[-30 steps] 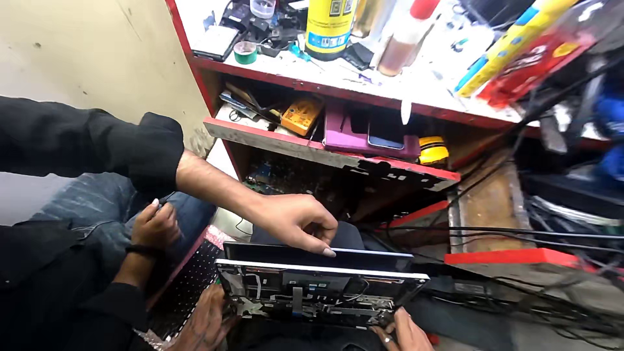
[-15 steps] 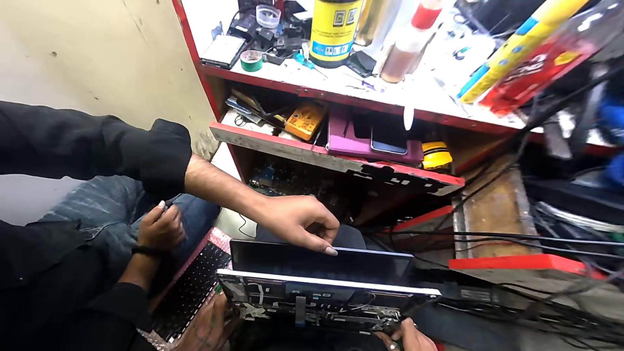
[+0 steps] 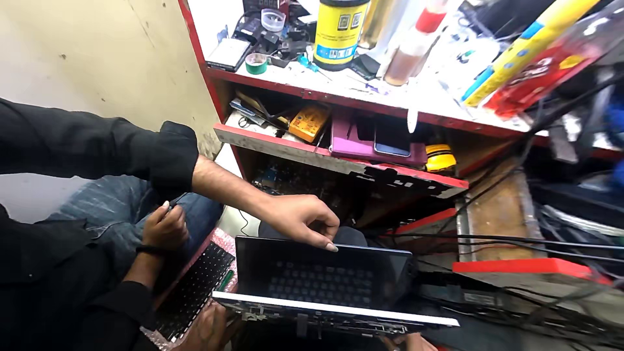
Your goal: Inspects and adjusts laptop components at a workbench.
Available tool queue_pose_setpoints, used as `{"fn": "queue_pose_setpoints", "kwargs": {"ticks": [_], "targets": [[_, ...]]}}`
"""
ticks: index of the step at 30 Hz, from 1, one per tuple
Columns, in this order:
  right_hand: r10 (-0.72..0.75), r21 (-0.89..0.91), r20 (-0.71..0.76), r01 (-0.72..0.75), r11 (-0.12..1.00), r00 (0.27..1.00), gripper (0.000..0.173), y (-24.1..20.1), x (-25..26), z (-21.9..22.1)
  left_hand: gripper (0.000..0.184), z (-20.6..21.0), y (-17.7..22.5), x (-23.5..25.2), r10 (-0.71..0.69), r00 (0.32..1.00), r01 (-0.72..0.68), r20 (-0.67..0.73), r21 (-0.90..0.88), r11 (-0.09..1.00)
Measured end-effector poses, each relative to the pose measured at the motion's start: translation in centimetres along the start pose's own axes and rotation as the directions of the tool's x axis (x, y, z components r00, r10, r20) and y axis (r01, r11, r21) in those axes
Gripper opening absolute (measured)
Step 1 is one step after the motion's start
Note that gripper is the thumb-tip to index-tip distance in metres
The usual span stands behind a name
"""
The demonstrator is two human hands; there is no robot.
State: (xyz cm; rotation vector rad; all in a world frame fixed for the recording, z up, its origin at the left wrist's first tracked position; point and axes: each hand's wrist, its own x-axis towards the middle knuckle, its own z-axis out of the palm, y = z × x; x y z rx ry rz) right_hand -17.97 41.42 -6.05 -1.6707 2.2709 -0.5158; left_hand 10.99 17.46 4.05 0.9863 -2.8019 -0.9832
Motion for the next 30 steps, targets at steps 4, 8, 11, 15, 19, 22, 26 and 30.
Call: {"fn": "queue_pose_setpoints", "kwargs": {"ticks": [4,8,11,15,19,22,26,30], "targets": [[-0.011,-0.003,-0.035,0.011,1.0,0.999,0.03,0.2,-0.4,0.4,0.032,-1.7,1.8,1.2,-0.053,0.989,0.05,0.135,0.025,0.998],[0.011,0.08,0.015,-0.013,0.997,1.0,0.023,1.0,-0.6,1.3,0.034,-0.4,-0.4,1.2,-0.105,0.984,0.128,0.144,-0.166,0.978],[0.001,0.116,0.045,-0.007,0.993,0.999,0.019,1.3,-0.5,1.3,0.028,4.9,-6.0,-2.8,-0.265,0.962,0.274,0.068,-0.226,0.935],[-0.002,0.1,0.072,-0.006,0.995,0.997,0.019,1.1,-0.2,0.8,0.029,5.1,-6.1,-3.2,-0.295,0.95,0.308,0.101,-0.177,0.935],[0.02,0.072,0.071,-0.025,0.997,0.997,0.025,1.1,-0.3,0.9,0.036,4.8,-5.6,-3.0,-0.315,0.944,0.329,0.103,-0.179,0.927],[-0.012,0.015,0.002,0.012,1.0,1.0,0.033,0.5,-0.5,0.8,0.038,-0.1,-0.1,1.2,-0.081,0.994,0.096,0.078,-0.212,0.972],[-0.021,-0.001,-0.019,0.021,1.0,1.0,0.031,-0.1,-0.6,0.5,0.011,-9.0,8.1,9.8,0.283,0.927,-0.315,0.248,0.103,0.943],[-0.005,0.02,-0.016,0.006,1.0,1.0,0.028,0.4,-0.9,0.9,0.021,-5.0,5.3,4.8,0.186,0.98,-0.181,0.065,-0.072,0.981]]}}
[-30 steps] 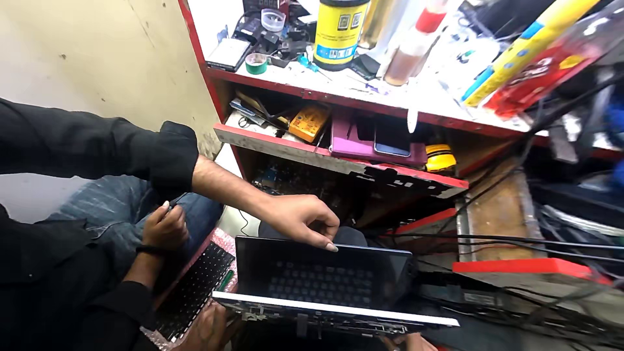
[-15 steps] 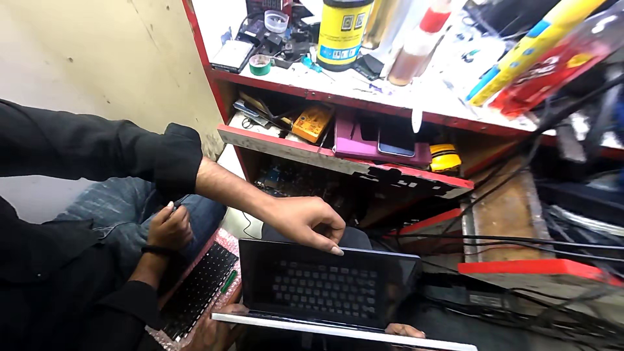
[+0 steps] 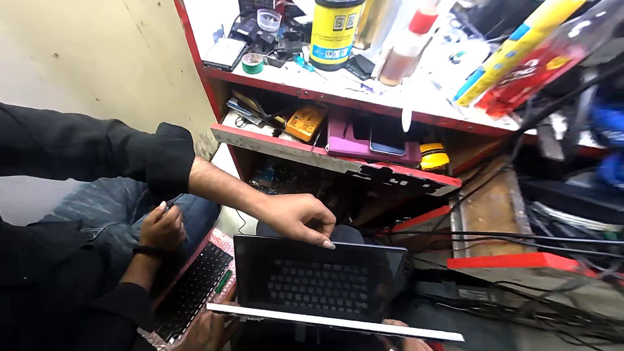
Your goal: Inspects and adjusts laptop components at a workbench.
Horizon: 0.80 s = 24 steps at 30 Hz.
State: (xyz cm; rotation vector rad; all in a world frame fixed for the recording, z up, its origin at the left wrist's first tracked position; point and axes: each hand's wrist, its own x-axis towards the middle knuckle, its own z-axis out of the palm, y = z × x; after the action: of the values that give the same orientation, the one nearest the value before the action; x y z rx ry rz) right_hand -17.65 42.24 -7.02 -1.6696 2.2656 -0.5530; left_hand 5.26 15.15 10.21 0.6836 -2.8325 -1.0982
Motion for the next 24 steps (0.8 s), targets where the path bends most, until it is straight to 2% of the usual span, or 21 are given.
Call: {"fn": "queue_pose_setpoints", "kwargs": {"ticks": [4,6,10,13,15,17,18,19,20,21,22,24], "targets": [[-0.004,0.013,0.008,0.004,1.0,1.0,0.021,0.9,-0.4,1.1,0.02,-0.7,0.5,0.2,-0.01,0.999,0.007,0.042,0.082,0.997],[-0.017,0.066,0.022,0.015,0.998,1.0,0.018,1.3,-0.3,1.4,0.023,0.1,-0.7,-0.2,0.005,0.999,-0.009,0.043,0.088,0.996],[-0.063,0.103,-0.03,0.066,0.992,0.998,0.018,1.6,-0.8,1.8,0.023,-1.3,0.8,0.4,-0.077,0.99,0.062,0.119,0.125,0.99],[-0.059,0.094,-0.056,0.064,0.993,0.997,0.021,0.1,-0.6,0.8,0.024,-1.0,0.7,0.4,-0.067,0.989,0.047,0.134,0.142,0.989],[-0.012,0.18,-0.084,0.027,0.983,0.996,0.023,-0.3,-0.6,0.8,0.024,-0.8,0.4,0.3,-0.056,0.99,0.037,0.131,0.144,0.989],[0.103,0.361,-0.116,-0.055,0.931,0.988,0.025,-0.5,-0.7,1.4,0.028,-0.3,-0.1,-0.4,-0.161,0.965,0.132,0.208,0.148,0.98],[0.133,0.432,-0.112,-0.072,0.899,0.985,0.026,-0.2,-0.8,1.7,0.029,1.0,-1.4,-1.6,-0.25,0.941,0.247,0.23,0.043,0.968],[0.149,0.475,-0.102,-0.083,0.876,0.984,0.027,0.0,-1.0,1.9,0.028,3.1,-3.4,-3.7,-0.359,0.907,0.393,0.221,-0.133,0.91],[0.164,0.502,-0.087,-0.099,0.859,0.983,0.028,-0.2,-0.9,1.7,0.029,4.6,-4.4,-5.4,-0.522,0.82,0.569,0.235,-0.235,0.788],[0.177,0.516,-0.087,-0.107,0.85,0.98,0.028,-0.7,-0.7,1.3,0.03,5.2,-4.5,-6.4,-0.652,0.716,0.698,0.25,-0.257,0.668],[0.185,0.519,-0.095,-0.11,0.848,0.978,0.028,-1.0,-0.5,1.1,0.032,5.2,-4.3,-6.6,-0.719,0.641,0.767,0.267,-0.247,0.592],[0.169,0.518,-0.08,-0.103,0.849,0.982,0.029,-0.5,-0.8,1.4,0.032,4.6,-3.4,-6.4,-0.759,0.589,0.808,0.279,-0.227,0.544]]}}
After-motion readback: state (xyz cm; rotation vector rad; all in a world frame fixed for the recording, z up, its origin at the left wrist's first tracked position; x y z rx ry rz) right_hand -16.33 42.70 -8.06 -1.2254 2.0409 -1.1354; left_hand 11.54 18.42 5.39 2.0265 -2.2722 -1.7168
